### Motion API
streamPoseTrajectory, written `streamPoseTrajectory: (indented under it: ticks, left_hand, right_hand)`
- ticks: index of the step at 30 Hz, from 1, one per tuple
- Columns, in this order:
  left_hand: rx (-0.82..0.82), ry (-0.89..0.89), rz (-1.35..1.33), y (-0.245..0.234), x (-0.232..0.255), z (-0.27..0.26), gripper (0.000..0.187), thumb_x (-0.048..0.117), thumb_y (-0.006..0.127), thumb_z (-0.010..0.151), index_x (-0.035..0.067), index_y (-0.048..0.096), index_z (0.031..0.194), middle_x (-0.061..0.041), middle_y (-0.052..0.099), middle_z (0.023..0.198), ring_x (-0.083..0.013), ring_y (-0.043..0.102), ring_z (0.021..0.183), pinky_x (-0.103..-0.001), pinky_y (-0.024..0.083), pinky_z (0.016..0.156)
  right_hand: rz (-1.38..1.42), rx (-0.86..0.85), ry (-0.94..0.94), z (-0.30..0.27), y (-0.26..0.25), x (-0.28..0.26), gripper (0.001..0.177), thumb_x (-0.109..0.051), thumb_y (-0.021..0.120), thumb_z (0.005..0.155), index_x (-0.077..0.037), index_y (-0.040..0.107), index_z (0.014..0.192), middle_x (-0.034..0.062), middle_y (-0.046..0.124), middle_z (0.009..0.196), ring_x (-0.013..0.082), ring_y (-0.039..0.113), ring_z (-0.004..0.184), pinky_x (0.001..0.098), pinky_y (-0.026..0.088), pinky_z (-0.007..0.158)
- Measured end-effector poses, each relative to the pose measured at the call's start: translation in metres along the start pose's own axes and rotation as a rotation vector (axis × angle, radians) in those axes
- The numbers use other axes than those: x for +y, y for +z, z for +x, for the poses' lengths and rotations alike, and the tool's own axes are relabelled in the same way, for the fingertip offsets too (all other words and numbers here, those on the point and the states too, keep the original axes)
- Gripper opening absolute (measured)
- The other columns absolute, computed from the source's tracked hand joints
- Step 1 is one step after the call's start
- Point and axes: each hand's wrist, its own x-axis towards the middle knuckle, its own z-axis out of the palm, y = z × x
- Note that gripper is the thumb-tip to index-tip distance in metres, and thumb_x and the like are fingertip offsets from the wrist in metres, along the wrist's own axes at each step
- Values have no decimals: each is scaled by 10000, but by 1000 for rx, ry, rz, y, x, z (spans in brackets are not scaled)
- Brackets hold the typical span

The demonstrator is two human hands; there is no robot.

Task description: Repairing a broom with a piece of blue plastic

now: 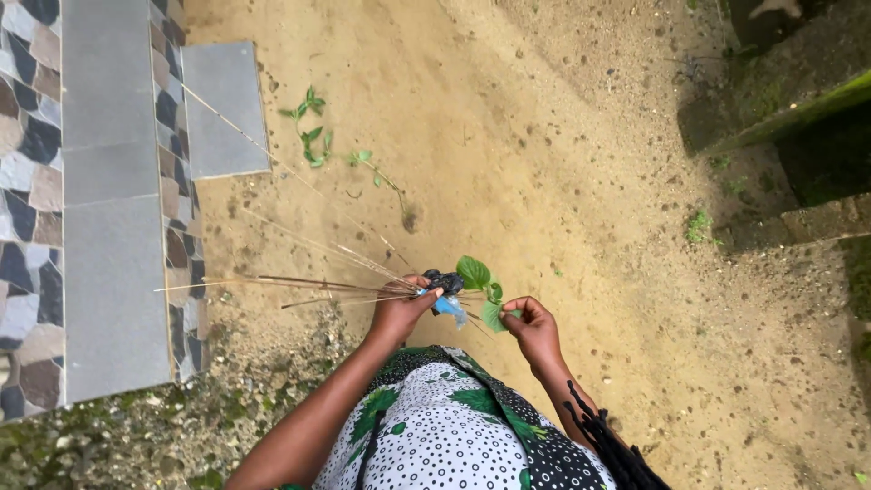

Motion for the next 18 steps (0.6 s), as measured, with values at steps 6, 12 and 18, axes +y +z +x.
streamPoseTrajectory:
  ticks: [6, 12, 18]
  left_hand:
    - [57, 55, 60, -46, -5, 31, 205, 171, 830, 853, 22, 689, 870, 0, 685, 714, -49, 577, 664, -259, 481, 601]
    - [164, 73, 134, -69, 1, 52, 218, 203, 828, 835, 28, 713, 895, -6, 719, 721, -68, 628, 673, -264, 503, 629]
    - [227, 33, 69, -48, 20, 88, 234, 202, 829, 843, 7, 711, 897, -24, 723, 748, -90, 620, 694, -277, 499, 641]
  right_hand:
    - [-122, -77, -46, 41, 55, -5, 81, -37, 757, 876, -55, 720, 946, -34, 593, 728, 45, 456, 628, 225, 375, 569]
    - [-113, -192, -60, 80, 77, -15, 86, -11, 726, 860, -47, 738, 938, -20, 692, 776, 46, 573, 681, 224, 471, 631]
    - [-185, -277, -98, 136, 55, -15, 87, -17, 747, 861, -32, 734, 946, -13, 699, 803, 65, 559, 684, 241, 478, 641]
